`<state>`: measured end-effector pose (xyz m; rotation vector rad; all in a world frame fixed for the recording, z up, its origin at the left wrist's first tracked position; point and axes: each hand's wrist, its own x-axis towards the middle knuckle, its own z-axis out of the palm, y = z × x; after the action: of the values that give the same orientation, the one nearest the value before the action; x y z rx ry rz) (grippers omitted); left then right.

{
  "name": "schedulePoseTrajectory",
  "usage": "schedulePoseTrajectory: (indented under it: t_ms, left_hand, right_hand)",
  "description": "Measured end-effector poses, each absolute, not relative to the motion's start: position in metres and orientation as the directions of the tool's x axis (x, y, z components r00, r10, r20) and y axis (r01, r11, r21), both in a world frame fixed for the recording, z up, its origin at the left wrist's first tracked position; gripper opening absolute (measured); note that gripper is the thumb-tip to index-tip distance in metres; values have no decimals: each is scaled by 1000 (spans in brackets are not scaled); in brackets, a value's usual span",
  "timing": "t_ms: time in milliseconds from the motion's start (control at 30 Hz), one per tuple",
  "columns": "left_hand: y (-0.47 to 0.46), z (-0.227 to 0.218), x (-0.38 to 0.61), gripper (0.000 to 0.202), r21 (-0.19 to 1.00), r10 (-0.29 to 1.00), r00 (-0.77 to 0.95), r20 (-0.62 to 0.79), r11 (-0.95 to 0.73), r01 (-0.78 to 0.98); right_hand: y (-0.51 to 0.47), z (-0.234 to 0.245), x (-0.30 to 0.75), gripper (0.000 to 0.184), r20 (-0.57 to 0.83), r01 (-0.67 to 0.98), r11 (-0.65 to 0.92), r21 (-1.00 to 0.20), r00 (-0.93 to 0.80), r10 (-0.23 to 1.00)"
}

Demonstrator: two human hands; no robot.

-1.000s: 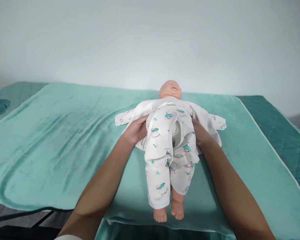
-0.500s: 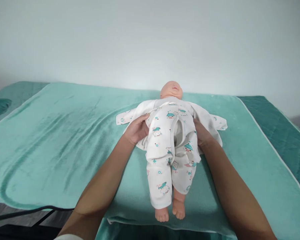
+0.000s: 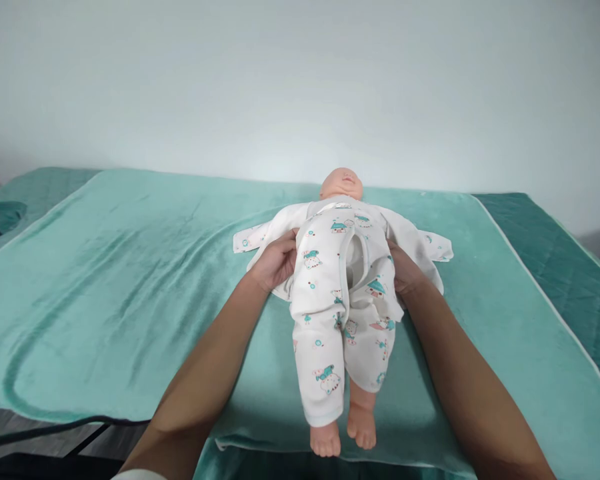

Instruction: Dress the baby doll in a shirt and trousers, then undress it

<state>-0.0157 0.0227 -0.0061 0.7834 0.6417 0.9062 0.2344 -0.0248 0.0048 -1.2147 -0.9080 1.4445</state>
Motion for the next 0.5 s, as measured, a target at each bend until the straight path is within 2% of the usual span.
schedulePoseTrajectory:
  t_ms: [167,267,333,500]
  left_hand:
    - [16,-6,-16,65,891,867,444,-228,369,-263]
    - [13,-1,-16,75,943,874,448,-190,290,-165]
    - [12,4,-16,71,960,855,496,-153,247,-130]
    - [9,14,-14,41,972,827,534,-175,232,-41]
  right_hand:
    - [-25,3,235,55,-219,-226,-216,-950,-13,976]
    - [-25,1,236,56,-205,-225,-207,-952,-33,978]
    - [-26,0,236,57,-185,-202,-189,-961,-40,982]
    - [-29,3,234,61,-137,-172,-140,-975,-25,990]
